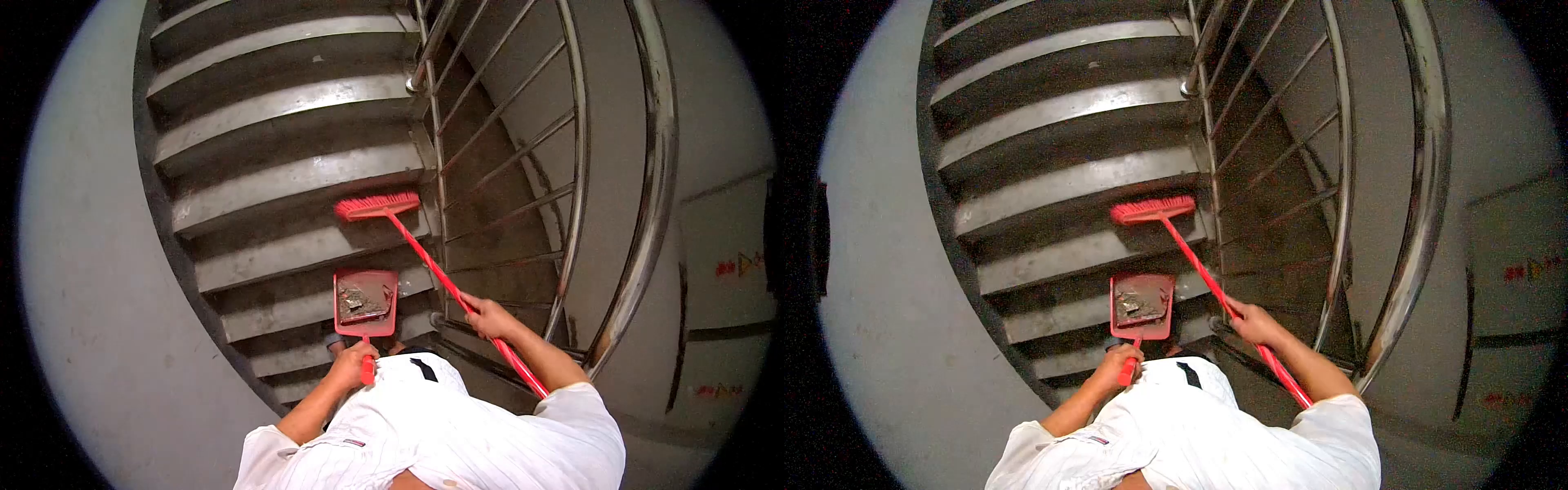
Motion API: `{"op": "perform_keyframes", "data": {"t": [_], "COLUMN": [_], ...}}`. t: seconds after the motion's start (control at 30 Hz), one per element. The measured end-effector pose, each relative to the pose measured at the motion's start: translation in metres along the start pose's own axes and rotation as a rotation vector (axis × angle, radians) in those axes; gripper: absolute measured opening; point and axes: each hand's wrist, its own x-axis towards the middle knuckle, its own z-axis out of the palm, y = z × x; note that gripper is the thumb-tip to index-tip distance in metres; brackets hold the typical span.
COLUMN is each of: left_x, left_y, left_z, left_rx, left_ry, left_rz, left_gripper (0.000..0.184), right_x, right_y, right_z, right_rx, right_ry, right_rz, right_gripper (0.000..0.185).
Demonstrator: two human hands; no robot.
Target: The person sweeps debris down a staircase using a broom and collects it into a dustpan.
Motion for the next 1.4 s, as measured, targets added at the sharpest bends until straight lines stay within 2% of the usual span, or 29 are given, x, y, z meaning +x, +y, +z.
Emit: {"op": "perform_keyframes", "data": {"t": [0.13,0.23,0.3,0.4,0.5,0.53,0.63,0.67,0.83,0.97,1.03,1.07,1.1,1.17,1.3,1.33,1.4], "left_x": [0.002,0.003,0.002,0.000,-0.005,-0.003,-0.001,0.000,0.004,0.004,0.006,0.007,0.008,0.010,0.012,0.010,0.009], "left_y": [0.002,0.003,0.004,0.007,0.005,0.004,0.003,0.002,0.000,-0.003,-0.001,0.000,0.003,0.011,0.005,0.002,-0.003], "left_z": [-0.002,-0.002,0.000,0.001,0.000,-0.002,-0.004,-0.004,-0.001,0.002,0.000,-0.001,-0.002,-0.006,-0.003,-0.002,0.000], "left_rx": [-0.032,-0.054,-0.054,-0.051,-0.045,-0.034,-0.019,-0.015,-0.058,-0.068,-0.053,-0.039,-0.038,-0.018,-0.085,-0.055,-0.025], "left_ry": [0.019,0.040,0.054,0.055,0.049,0.049,0.049,0.050,0.080,0.086,0.074,0.064,0.062,0.037,0.010,0.028,0.044], "left_rz": [-0.019,0.005,0.023,-0.012,0.003,0.003,-0.002,-0.005,0.045,0.068,0.065,0.060,0.061,0.010,-0.028,-0.001,0.024], "left_gripper": [0.021,0.021,0.020,0.016,0.020,0.020,0.019,0.019,0.019,0.020,0.020,0.021,0.021,0.021,0.020,0.019,0.019], "right_x": [0.055,0.052,0.034,0.001,0.012,0.022,0.060,0.057,0.006,-0.009,0.016,0.039,0.042,0.045,0.005,-0.012,-0.001], "right_y": [0.015,0.023,0.021,0.006,0.002,-0.005,0.015,0.019,0.009,-0.020,-0.016,0.006,0.007,0.008,0.018,-0.006,-0.010], "right_z": [-0.011,-0.012,-0.012,-0.019,-0.024,-0.028,-0.023,-0.019,-0.016,-0.023,-0.024,-0.020,-0.016,-0.005,0.001,-0.004,-0.008], "right_rx": [-0.089,0.061,0.321,0.372,0.332,0.212,0.179,0.193,0.372,0.227,0.165,0.014,0.016,0.125,0.112,0.156,0.129], "right_ry": [0.046,-0.017,-0.024,-0.045,-0.049,-0.051,-0.071,-0.063,-0.042,-0.034,-0.045,-0.009,-0.008,-0.048,-0.022,-0.058,-0.048], "right_rz": [0.001,0.011,0.079,0.187,0.111,0.066,0.045,0.112,0.142,0.175,0.093,0.004,0.005,0.145,0.063,0.141,0.122], "right_gripper": [0.066,0.067,0.069,0.069,0.069,0.068,0.068,0.068,0.069,0.068,0.067,0.067,0.067,0.068,0.069,0.069,0.068]}}
